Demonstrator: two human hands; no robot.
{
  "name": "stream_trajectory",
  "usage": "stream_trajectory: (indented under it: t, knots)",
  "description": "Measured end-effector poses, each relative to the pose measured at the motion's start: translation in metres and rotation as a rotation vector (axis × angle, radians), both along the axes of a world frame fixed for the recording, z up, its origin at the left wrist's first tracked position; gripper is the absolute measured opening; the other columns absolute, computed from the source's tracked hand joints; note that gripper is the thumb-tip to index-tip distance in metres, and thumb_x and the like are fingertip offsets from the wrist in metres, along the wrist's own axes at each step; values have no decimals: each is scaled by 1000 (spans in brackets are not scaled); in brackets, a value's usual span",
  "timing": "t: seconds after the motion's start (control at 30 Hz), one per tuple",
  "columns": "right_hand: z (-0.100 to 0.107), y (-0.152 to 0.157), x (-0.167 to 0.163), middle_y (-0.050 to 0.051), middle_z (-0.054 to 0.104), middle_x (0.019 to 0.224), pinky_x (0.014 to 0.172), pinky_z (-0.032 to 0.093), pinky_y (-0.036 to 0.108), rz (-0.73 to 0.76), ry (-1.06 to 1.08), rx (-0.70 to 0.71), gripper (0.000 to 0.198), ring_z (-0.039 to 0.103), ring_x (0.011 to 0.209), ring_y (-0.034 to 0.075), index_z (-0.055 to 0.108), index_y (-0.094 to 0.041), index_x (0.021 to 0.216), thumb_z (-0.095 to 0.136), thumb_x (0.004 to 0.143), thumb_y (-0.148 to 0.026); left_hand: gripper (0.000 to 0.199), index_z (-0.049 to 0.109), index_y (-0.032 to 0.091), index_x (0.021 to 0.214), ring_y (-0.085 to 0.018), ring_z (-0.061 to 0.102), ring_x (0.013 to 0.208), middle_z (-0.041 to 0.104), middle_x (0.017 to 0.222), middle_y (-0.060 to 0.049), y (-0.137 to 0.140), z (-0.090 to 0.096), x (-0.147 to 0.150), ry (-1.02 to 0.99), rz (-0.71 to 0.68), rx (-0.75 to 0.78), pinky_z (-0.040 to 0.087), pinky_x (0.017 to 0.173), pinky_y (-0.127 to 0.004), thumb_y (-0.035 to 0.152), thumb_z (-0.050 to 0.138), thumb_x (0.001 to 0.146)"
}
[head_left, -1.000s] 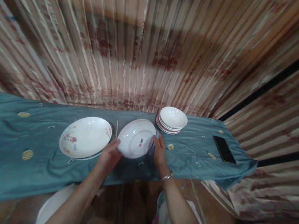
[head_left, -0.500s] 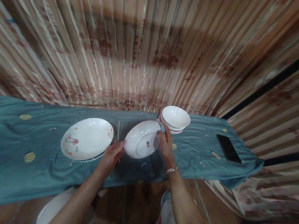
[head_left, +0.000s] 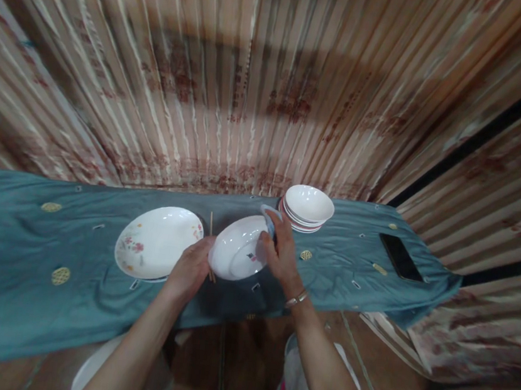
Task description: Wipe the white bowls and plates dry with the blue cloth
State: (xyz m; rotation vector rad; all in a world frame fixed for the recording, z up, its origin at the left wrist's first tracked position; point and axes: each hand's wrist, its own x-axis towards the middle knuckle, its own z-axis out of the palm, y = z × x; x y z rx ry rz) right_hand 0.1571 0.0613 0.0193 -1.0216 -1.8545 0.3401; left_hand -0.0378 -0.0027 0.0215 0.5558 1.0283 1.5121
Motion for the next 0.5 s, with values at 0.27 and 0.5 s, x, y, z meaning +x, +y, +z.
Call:
stream_trajectory:
  t: [0.27, 0.5]
  knots:
    - [9, -38, -44, 12, 23, 161, 120, 17, 55, 148, -326, 163, 66, 13, 150, 30, 23, -20, 154, 44, 96, -40, 22, 71, 19, 89, -30, 62, 109, 75, 94, -8, -6, -1, 10, -72, -59, 73, 52, 89, -34, 36, 73, 75]
    - [7, -39, -54, 12, 31, 158, 121, 9, 51, 127, -407, 180, 62, 17, 150, 27, 29, -20, 153, 45, 96, -39, 26, 72, 19, 98, -29, 62, 109, 75, 99, -8, -4, -12, 10, -57, -5, 58, 51, 90, -35, 35, 73, 78]
